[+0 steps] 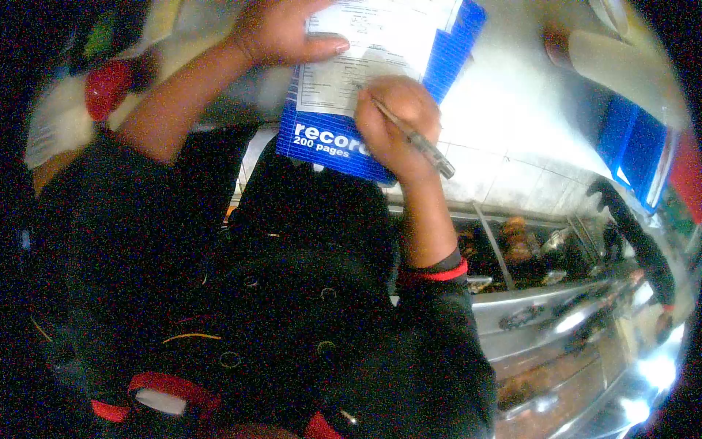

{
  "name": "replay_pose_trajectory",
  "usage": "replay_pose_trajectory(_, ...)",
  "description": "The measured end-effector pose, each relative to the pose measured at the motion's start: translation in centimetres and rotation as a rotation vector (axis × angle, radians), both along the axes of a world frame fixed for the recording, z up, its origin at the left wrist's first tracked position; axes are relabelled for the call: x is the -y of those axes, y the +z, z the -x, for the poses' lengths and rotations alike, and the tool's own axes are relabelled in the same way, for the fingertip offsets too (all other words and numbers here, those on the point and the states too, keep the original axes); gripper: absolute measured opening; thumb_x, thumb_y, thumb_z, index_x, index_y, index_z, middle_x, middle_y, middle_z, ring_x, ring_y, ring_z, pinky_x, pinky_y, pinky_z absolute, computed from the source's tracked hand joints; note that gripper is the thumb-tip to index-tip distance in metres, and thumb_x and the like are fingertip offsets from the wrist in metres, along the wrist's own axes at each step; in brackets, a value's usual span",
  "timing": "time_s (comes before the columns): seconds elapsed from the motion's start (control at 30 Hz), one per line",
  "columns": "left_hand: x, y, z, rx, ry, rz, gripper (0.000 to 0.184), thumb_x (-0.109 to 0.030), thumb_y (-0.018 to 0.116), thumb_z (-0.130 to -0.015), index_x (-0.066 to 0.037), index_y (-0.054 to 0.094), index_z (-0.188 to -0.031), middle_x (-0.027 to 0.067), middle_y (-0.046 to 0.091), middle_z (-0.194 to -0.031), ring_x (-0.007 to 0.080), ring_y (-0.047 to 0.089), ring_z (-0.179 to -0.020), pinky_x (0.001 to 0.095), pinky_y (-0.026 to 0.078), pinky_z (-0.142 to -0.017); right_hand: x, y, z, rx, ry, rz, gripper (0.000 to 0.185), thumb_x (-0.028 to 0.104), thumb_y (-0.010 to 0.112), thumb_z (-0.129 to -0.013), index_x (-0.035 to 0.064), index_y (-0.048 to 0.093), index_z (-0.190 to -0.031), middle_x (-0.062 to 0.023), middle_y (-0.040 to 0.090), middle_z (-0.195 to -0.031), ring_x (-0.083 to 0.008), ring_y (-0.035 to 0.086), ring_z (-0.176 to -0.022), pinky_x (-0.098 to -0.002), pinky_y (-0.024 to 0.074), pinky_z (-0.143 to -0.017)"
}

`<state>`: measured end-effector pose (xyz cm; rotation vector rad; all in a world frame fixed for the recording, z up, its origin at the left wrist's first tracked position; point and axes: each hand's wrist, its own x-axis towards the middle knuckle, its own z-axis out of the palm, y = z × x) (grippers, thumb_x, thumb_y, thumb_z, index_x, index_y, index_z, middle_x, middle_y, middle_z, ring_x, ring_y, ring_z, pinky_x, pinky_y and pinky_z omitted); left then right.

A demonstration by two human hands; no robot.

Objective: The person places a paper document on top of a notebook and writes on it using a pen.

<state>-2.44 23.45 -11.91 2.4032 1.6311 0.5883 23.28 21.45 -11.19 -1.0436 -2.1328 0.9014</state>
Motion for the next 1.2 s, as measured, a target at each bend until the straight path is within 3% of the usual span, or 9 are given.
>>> replay_pose_trajectory(0.47,0.0,0.1,0.0,0.001,0.004,-0.001,0.077,-0.047,0.078,-0.072,-0.011,0.059,-0.137,0.0182,0.046,-0.152,0.0375,0.035,-0.144,0.0516,0.03,-0.114,0.1,-0.3,-0.1,-0.071,-0.009,0.014,0.005,0.007,0.074,-0.082,0.0026,0.072,-0.081,-0.0144,0.074,-0.085,-0.0274,0.072,-0.077,-0.0355,0.057,-0.073)
replay_pose_trajectory(0.57,0.1,0.0,0.0,0.001,0.007,0.002,0.076,-0.047,0.078,-0.072,-0.011,0.059,-0.136,0.0178,0.046,-0.152,0.0374,0.036,-0.144,0.0516,0.03,-0.113,0.3,0.1,-0.4,0.048,-0.054,0.016,0.003,0.005,0.073,-0.083,0.0022,0.072,-0.083,-0.0145,0.074,-0.087,-0.0259,0.072,-0.08,-0.0346,0.0564,-0.074)
replay_pose_trajectory(0.63,0.1,-0.1,0.1,-0.004,0.009,0.002,0.076,-0.048,0.077,-0.072,-0.012,0.059,-0.136,0.0172,0.046,-0.152,0.037,0.036,-0.144,0.0515,0.03,-0.113,0.3,-1.4,-1.3,-0.204,-0.089,0.14,0.005,0.003,0.071,-0.086,0.0005,0.072,-0.09,-0.0161,0.074,-0.091,-0.0252,0.071,-0.083,-0.0341,0.0556,-0.076)
replay_pose_trajectory(0.77,0.0,-0.3,0.1,0.001,0.011,-0.004,0.076,-0.05,0.077,-0.072,-0.013,0.059,-0.136,0.0167,0.046,-0.152,0.0367,0.035,-0.145,0.0515,0.03,-0.113,0.7,0.5,-1.2,-0.109,-0.115,0.148,0.012,0.0,0.07,-0.086,-0.0014,0.071,-0.097,-0.0181,0.073,-0.096,-0.0263,0.07,-0.085,-0.0349,0.0553,-0.077)
replay_pose_trajectory(0.87,0.1,-0.4,0.0,-0.001,0.014,0.016,0.077,-0.051,0.076,-0.072,-0.013,0.059,-0.138,0.0169,0.046,-0.152,0.0367,0.035,-0.145,0.0515,0.029,-0.114,0.6,1.9,-1.0,0.076,-0.033,-0.082,0.015,-0.001,0.068,-0.086,-0.002,0.07,-0.101,-0.0191,0.073,-0.098,-0.0268,0.07,-0.085,-0.0358,0.0556,-0.078)
replay_pose_trajectory(0.93,0.0,-0.4,0.1,-0.011,0.011,0.017,0.078,-0.05,0.076,-0.073,-0.013,0.058,-0.139,0.0171,0.045,-0.153,0.0366,0.034,-0.145,0.0515,0.028,-0.115,0.6,1.9,-1.1,-0.091,0.032,-0.05,0.015,0.0,0.067,-0.087,-0.001,0.07,-0.101,-0.0194,0.073,-0.099,-0.0287,0.071,-0.087,-0.0371,0.0563,-0.08)
replay_pose_trajectory(1.07,0.1,-0.3,0.0,-0.045,0.025,0.026,0.078,-0.051,0.075,-0.074,-0.013,0.058,-0.14,0.0173,0.043,-0.154,0.0369,0.033,-0.146,0.0516,0.028,-0.115,1.6,2.0,-0.2,-0.124,0.103,-0.086,0.016,0.005,0.066,-0.089,-0.0017,0.071,-0.102,-0.0207,0.072,-0.1,-0.032,0.072,-0.089,-0.0393,0.057,-0.08)
replay_pose_trajectory(1.13,0.0,-0.2,0.1,-0.025,0.021,0.074,0.077,-0.05,0.075,-0.075,-0.012,0.058,-0.139,0.0173,0.042,-0.155,0.0373,0.033,-0.146,0.052,0.028,-0.115,1.8,2.6,0.1,0.497,-0.042,-0.056,0.022,0.015,0.067,-0.085,0.0039,0.073,-0.103,-0.0199,0.072,-0.1,-0.0384,0.07,-0.094,-0.0448,0.0564,-0.084)
replay_pose_trajectory(1.2,-0.1,0.1,0.2,-0.018,0.017,0.061,0.077,-0.05,0.075,-0.074,-0.012,0.057,-0.139,0.0173,0.042,-0.155,0.0374,0.033,-0.146,0.0522,0.028,-0.115,0.8,1.2,-1.1,0.184,-0.397,-0.159,0.023,0.015,0.067,-0.092,-0.0039,0.071,-0.105,-0.0214,0.072,-0.099,-0.0339,0.071,-0.089,-0.0409,0.0566,-0.081)
